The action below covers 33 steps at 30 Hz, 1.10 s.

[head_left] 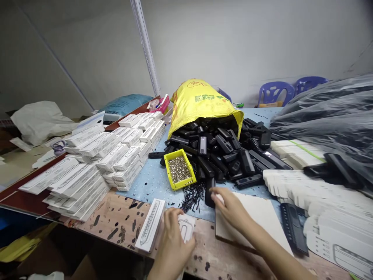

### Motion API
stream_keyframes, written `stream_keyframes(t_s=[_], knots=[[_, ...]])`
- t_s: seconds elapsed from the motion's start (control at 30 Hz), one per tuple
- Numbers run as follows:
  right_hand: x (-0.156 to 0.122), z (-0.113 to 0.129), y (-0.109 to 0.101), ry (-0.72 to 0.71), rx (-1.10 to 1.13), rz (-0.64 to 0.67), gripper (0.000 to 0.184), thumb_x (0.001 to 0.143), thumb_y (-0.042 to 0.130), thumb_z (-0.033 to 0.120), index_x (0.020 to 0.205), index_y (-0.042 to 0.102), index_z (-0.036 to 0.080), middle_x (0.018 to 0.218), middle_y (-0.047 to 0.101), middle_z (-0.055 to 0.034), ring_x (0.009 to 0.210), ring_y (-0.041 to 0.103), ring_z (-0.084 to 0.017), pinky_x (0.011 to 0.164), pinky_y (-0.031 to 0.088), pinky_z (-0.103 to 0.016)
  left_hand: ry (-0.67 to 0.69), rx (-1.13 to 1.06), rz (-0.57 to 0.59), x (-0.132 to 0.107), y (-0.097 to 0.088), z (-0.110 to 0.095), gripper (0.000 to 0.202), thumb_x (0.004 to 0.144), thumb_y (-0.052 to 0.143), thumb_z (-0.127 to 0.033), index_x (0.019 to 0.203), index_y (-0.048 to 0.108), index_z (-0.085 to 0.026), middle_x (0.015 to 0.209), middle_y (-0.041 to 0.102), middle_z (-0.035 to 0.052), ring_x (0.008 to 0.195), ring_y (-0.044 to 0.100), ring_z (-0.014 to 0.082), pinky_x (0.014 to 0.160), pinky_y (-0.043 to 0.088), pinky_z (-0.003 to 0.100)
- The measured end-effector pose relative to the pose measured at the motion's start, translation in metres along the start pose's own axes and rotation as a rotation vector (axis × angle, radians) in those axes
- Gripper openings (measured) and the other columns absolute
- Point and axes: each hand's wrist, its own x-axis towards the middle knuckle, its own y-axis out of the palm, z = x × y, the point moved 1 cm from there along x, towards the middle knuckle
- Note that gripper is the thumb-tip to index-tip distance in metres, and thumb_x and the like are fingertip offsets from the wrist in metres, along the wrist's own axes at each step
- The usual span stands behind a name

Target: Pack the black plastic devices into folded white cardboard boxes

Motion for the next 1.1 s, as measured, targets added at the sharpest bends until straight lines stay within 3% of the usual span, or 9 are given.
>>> stream_keyframes(t_s=[0.1,0.17,0.27,0.4,0.57,0.67,0.77,0.97,1.1], knots=[[0.032,-0.017,0.006,0.141,-0.216,-0.151,0.049,0.088,0.054,0.045,0.123,0.055,0.011,0.108,0.065,-0.0199,0.115,0.052,-0.038,0.105,0.027,-0.059,-0.097,0.112,-0.035,0.007,-0.008,0.027,0.044,0.082,0.052,-0.034,0.124,0.045,-0.020,0.125,0.051,0.0122,0.114,0.058,0.0268,0.093,0.053,0.043],[0.047,-0.021,0.014,0.193,-0.240,-0.195,0.064,0.080,0.064,0.046,0.130,0.049,0.008,0.108,0.064,-0.0221,0.119,0.048,-0.041,0.108,0.013,-0.062,-0.116,0.201,-0.084,0.011,-0.009,0.046,0.051,0.085,0.049,-0.035,0.133,0.043,-0.017,0.130,0.052,0.0138,0.121,0.054,0.0287,0.098,0.050,0.044],[0.061,-0.024,0.020,0.267,-0.196,-0.229,0.070,0.078,0.066,0.038,0.137,0.039,0.010,0.105,0.066,-0.0182,0.116,0.052,-0.038,0.109,0.015,-0.058,-0.136,0.335,-0.125,0.017,-0.010,0.062,0.056,0.088,0.047,-0.030,0.140,0.040,-0.012,0.136,0.051,0.0163,0.128,0.049,0.0307,0.103,0.046,0.045],[0.068,-0.031,0.013,0.328,0.000,-0.229,0.069,0.079,0.061,0.036,0.139,0.033,0.016,0.092,0.067,-0.0079,0.090,0.063,-0.029,0.089,0.041,-0.043,-0.070,0.372,-0.209,0.036,-0.020,0.039,0.050,0.091,0.046,-0.031,0.138,0.046,-0.014,0.140,0.046,0.0160,0.131,0.043,0.0308,0.106,0.043,0.047],[0.067,-0.042,0.007,0.353,0.279,-0.292,0.072,0.070,0.067,0.041,0.132,0.039,0.019,0.089,0.062,-0.0036,0.078,0.063,-0.024,0.075,0.046,-0.037,0.019,0.175,-0.078,0.119,-0.015,-0.010,0.038,0.095,0.033,-0.016,0.125,0.056,-0.016,0.124,0.060,0.0112,0.117,0.054,0.0189,0.104,0.043,0.036],[0.063,-0.050,0.006,0.345,0.511,-0.350,0.072,0.068,0.067,0.048,0.127,0.040,0.017,0.096,0.062,-0.0075,0.079,0.065,-0.023,0.074,0.051,-0.037,-0.034,0.145,-0.011,0.174,0.000,-0.016,0.020,0.088,0.052,-0.016,0.104,0.063,-0.012,0.106,0.064,0.0104,0.101,0.060,0.0193,0.093,0.048,0.038],[0.056,-0.058,-0.002,0.289,0.716,-0.392,0.063,0.071,0.064,0.053,0.118,0.047,0.015,0.107,0.063,-0.0128,0.091,0.066,-0.024,0.076,0.053,-0.035,-0.082,0.063,-0.018,0.201,0.011,-0.012,0.013,0.087,0.059,-0.023,0.092,0.062,-0.011,0.101,0.063,0.0066,0.098,0.058,0.0176,0.093,0.046,0.040],[0.028,-0.064,-0.038,0.141,0.862,-0.473,0.051,0.078,0.064,0.052,0.116,0.051,0.019,0.117,0.063,-0.0102,0.109,0.059,-0.024,0.093,0.048,-0.037,-0.131,-0.351,-0.116,0.196,0.003,-0.008,0.006,0.085,0.056,-0.019,0.085,0.056,-0.013,0.095,0.060,0.0048,0.095,0.056,0.0158,0.089,0.044,0.034],[-0.005,-0.067,-0.049,-0.002,0.484,-0.319,0.044,0.089,0.055,0.047,0.127,0.052,0.026,0.126,0.057,-0.0078,0.118,0.053,-0.024,0.103,0.041,-0.040,-0.197,-0.797,-0.066,0.163,0.001,-0.020,0.011,0.083,0.053,-0.025,0.089,0.051,-0.016,0.093,0.060,0.0037,0.080,0.058,0.0104,0.070,0.047,0.023]])
